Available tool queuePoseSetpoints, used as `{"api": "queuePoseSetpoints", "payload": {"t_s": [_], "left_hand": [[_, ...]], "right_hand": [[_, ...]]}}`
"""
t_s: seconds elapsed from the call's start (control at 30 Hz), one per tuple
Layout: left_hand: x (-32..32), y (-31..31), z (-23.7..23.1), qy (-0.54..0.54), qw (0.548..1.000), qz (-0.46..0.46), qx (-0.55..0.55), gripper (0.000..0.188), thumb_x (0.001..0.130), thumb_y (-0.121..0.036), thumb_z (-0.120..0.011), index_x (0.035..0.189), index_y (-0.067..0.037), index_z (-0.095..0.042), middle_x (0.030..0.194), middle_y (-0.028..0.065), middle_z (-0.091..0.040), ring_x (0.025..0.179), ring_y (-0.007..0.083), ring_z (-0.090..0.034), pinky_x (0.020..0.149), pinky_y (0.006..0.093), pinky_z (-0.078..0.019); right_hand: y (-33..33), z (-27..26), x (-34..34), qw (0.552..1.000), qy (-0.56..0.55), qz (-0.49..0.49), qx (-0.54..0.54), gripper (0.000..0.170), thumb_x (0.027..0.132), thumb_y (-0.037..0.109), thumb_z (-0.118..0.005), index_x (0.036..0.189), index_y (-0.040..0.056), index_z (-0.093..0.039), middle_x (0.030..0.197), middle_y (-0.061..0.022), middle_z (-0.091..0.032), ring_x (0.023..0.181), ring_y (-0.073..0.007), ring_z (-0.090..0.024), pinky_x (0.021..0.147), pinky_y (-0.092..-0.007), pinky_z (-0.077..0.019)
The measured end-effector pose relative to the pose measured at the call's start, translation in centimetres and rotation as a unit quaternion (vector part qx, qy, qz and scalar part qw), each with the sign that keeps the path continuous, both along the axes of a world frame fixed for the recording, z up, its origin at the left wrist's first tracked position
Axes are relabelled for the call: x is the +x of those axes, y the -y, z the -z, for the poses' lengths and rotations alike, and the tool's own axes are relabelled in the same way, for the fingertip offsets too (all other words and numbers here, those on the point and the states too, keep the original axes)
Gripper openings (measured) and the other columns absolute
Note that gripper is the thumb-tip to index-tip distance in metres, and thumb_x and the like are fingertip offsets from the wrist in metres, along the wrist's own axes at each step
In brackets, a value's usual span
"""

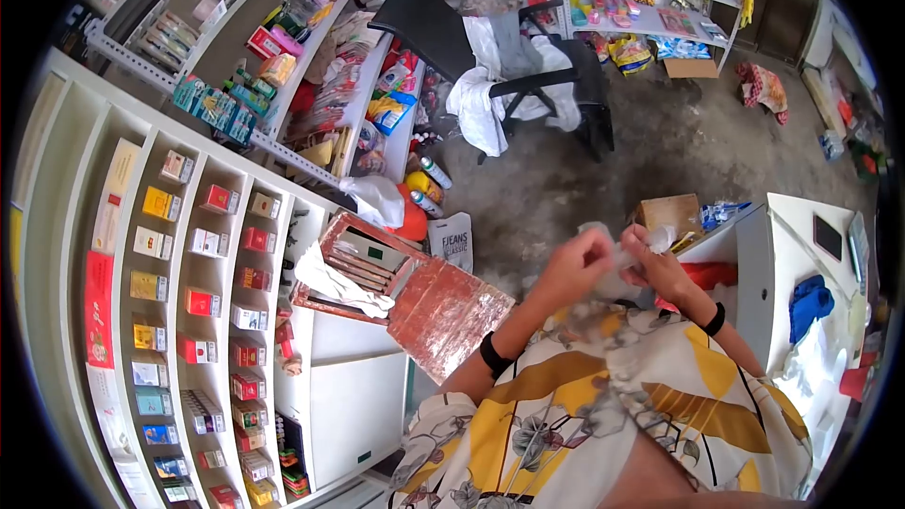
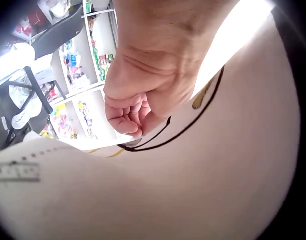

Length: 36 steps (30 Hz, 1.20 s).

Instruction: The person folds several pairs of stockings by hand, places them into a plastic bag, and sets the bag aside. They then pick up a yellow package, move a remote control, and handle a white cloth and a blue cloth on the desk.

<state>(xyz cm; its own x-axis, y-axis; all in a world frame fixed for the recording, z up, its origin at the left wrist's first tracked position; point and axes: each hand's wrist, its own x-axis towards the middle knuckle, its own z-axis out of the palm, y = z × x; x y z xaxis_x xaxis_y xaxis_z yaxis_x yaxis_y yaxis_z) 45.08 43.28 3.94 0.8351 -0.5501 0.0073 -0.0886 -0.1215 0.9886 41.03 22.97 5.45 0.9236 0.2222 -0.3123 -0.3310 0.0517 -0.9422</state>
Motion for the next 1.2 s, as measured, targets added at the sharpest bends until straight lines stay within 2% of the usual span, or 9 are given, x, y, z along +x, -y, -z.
{"api": "queuePoseSetpoints", "payload": {"t_s": [0.1, 0.3, 0.4, 0.57, 0.8, 0.93, 1.03, 1.13, 1.2], "left_hand": [[-0.6, 0.6, -1.3, 0.072, 0.994, -0.084, 0.015, 0.018, 0.089, -0.009, -0.071, 0.104, -0.004, -0.064, 0.083, -0.0001, -0.064, 0.072, 0.0048, -0.056, 0.064, 0.0236, -0.0463], [-0.8, -1.7, -1.2, -0.018, 0.997, 0.061, 0.053, 0.009, 0.09, -0.009, -0.071, 0.095, -0.002, -0.07, 0.081, 0.0016, -0.066, 0.073, 0.0067, -0.059, 0.067, 0.0247, -0.048], [-1.2, -2.9, -1.7, -0.005, 0.982, 0.158, 0.099, 0.009, 0.09, -0.01, -0.071, 0.093, -0.001, -0.072, 0.085, 0.0018, -0.068, 0.076, 0.0076, -0.06, 0.07, 0.0253, -0.0489], [-0.3, -2.2, -1.8, 0.063, 0.998, 0.002, 0.009, 0.017, 0.097, -0.01, -0.06, 0.11, -0.003, -0.069, 0.101, 0.0056, -0.068, 0.091, 0.0115, -0.062, 0.08, 0.0284, -0.0496], [-0.7, -1.3, 1.2, -0.052, 0.996, 0.049, -0.049, 0.031, 0.098, -0.003, -0.05, 0.128, -0.003, -0.06, 0.111, 0.0077, -0.067, 0.106, 0.0137, -0.062, 0.094, 0.0284, -0.0466], [-2.1, -0.5, 0.8, -0.154, 0.971, 0.016, -0.181, 0.031, 0.096, 0.0, -0.052, 0.125, -0.002, -0.061, 0.11, 0.0075, -0.068, 0.102, 0.0116, -0.063, 0.089, 0.0278, -0.0483], [-1.6, -1.4, -2.4, 0.024, 0.998, -0.005, 0.054, 0.025, 0.096, 0.0, -0.053, 0.119, -0.001, -0.064, 0.103, 0.0112, -0.07, 0.096, 0.0194, -0.068, 0.083, 0.0312, -0.0514], [-1.0, -1.8, -1.6, 0.292, 0.953, -0.04, 0.067, 0.019, 0.095, -0.003, -0.057, 0.11, 0.0, -0.067, 0.096, 0.0156, -0.069, 0.09, 0.031, -0.069, 0.079, 0.0352, -0.0536], [-1.0, -1.7, -2.2, 0.316, 0.942, -0.075, 0.087, 0.016, 0.092, -0.003, -0.06, 0.105, 0.001, -0.067, 0.096, 0.0173, -0.069, 0.087, 0.0377, -0.066, 0.078, 0.0377, -0.0538]], "right_hand": [[0.4, -0.1, 0.3, 0.999, 0.02, -0.035, -0.008, 0.034, 0.107, 0.045, -0.041, 0.098, 0.0126, -0.048, 0.067, -0.0034, -0.057, 0.051, -0.0059, -0.041, 0.047, -0.0211, -0.0299], [-0.7, -0.7, 0.5, 0.998, -0.003, 0.03, 0.054, 0.016, 0.101, 0.023, -0.06, 0.101, 0.0072, -0.06, 0.076, -0.0014, -0.063, 0.064, -0.0083, -0.056, 0.053, -0.0231, -0.0417], [0.0, -1.4, 0.7, 0.997, -0.001, -0.074, 0.005, 0.009, 0.093, 0.013, -0.069, 0.093, 0.006, -0.064, 0.081, 0.0003, -0.067, 0.07, -0.0084, -0.058, 0.058, -0.0233, -0.0453], [-1.4, 0.3, 0.6, 0.923, 0.231, -0.253, -0.176, 0.013, 0.076, 0.0, -0.072, 0.086, 0.0033, -0.065, 0.08, -0.0091, -0.067, 0.074, -0.0218, -0.065, 0.07, -0.0353, -0.0509], [-2.0, -1.7, 0.7, 0.799, 0.519, -0.083, -0.293, 0.022, 0.066, -0.008, -0.069, 0.082, 0.0048, -0.061, 0.091, -0.0094, -0.062, 0.085, -0.0336, -0.063, 0.072, -0.0374, -0.0516], [-2.7, -2.6, 0.2, 0.823, 0.492, 0.033, -0.282, 0.026, 0.067, -0.007, -0.069, 0.086, 0.0055, -0.06, 0.092, -0.0105, -0.062, 0.085, -0.0327, -0.064, 0.07, -0.0374, -0.0527], [-1.7, -2.0, 0.4, 0.794, 0.521, 0.019, -0.313, 0.028, 0.066, -0.005, -0.071, 0.089, 0.006, -0.06, 0.093, -0.0112, -0.062, 0.085, -0.0321, -0.064, 0.069, -0.0379, -0.0536], [-0.4, -1.9, 0.5, 0.755, 0.544, 0.0, -0.366, 0.028, 0.066, -0.003, -0.071, 0.09, 0.0062, -0.06, 0.094, -0.0112, -0.063, 0.086, -0.0322, -0.065, 0.069, -0.0387, -0.0539], [0.4, -1.9, 0.5, 0.756, 0.526, 0.001, -0.389, 0.028, 0.065, -0.002, -0.071, 0.09, 0.0063, -0.059, 0.095, -0.0113, -0.063, 0.086, -0.0326, -0.066, 0.069, -0.0392, -0.0536]]}}
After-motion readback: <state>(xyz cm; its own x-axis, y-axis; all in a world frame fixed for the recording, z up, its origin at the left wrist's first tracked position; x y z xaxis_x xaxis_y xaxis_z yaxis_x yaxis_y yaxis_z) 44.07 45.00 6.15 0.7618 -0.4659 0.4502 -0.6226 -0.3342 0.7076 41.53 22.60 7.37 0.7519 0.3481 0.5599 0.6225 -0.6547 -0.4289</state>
